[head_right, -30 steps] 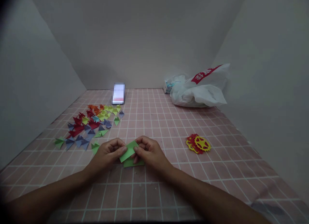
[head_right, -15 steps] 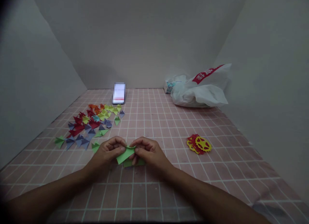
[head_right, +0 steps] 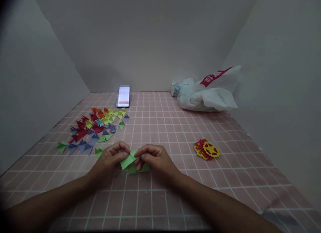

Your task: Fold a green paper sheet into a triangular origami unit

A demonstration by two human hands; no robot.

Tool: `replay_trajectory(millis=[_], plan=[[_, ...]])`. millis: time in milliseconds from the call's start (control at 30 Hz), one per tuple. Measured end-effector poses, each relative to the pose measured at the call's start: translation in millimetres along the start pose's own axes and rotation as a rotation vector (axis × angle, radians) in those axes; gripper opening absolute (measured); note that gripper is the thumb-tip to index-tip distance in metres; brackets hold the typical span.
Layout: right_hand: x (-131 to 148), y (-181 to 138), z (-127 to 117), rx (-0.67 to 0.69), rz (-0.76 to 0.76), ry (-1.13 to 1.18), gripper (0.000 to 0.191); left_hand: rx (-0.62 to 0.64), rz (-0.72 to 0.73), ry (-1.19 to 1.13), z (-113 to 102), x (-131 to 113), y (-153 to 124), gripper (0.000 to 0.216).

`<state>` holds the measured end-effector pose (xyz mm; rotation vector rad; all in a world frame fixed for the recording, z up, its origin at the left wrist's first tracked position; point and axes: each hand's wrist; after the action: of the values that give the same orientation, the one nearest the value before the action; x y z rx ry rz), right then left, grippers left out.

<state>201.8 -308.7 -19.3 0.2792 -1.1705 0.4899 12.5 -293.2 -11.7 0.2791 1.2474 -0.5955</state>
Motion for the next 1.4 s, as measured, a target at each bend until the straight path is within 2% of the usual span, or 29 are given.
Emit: replay_trajectory(millis=[333, 467, 633, 800, 1033, 1400], plan=[[-0.9, -2.3, 4.4, -0.012, -0.031, -0.155, 0.008, 0.001, -0.121, 0.12, 4.9, -4.6, 2.5, 0.029], [1.5, -1.7, 4.7, -0.005, -0.04, -0.135, 0.019, 0.009, -0.106, 0.107, 3.2, -2.1, 2.6, 0.029], [2.9, -2.1, 4.3, 0.023, -0.045, -0.096, 0.011, 0.024, -0.107, 0.117, 1.7, 0.4, 2.7, 0.027], [2.3, -2.1, -0.1, 0.038, -0.065, -0.089, 0.015, 0.016, -0.074, 0.186, 2.3, -1.8, 1.9, 0.027], [-1.6, 0.8, -2.4, 0.066, 0.065, 0.017, 0.024, 0.017, -0.05, 0.319, 2.8, -4.2, -0.1, 0.026], [-1.9, -1.2, -0.5, 0.092, 0.133, -0.007, 0.025, 0.017, -0.043, 0.406, 3.2, -5.3, -0.4, 0.025]])
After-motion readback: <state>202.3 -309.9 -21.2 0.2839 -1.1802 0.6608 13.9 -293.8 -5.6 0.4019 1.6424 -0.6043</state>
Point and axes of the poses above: each hand's wrist, its own y-axis towards the middle knuckle, its own z-axis out of the palm, x = y × z, and after that the axes turned 11 degrees about x, right-handed
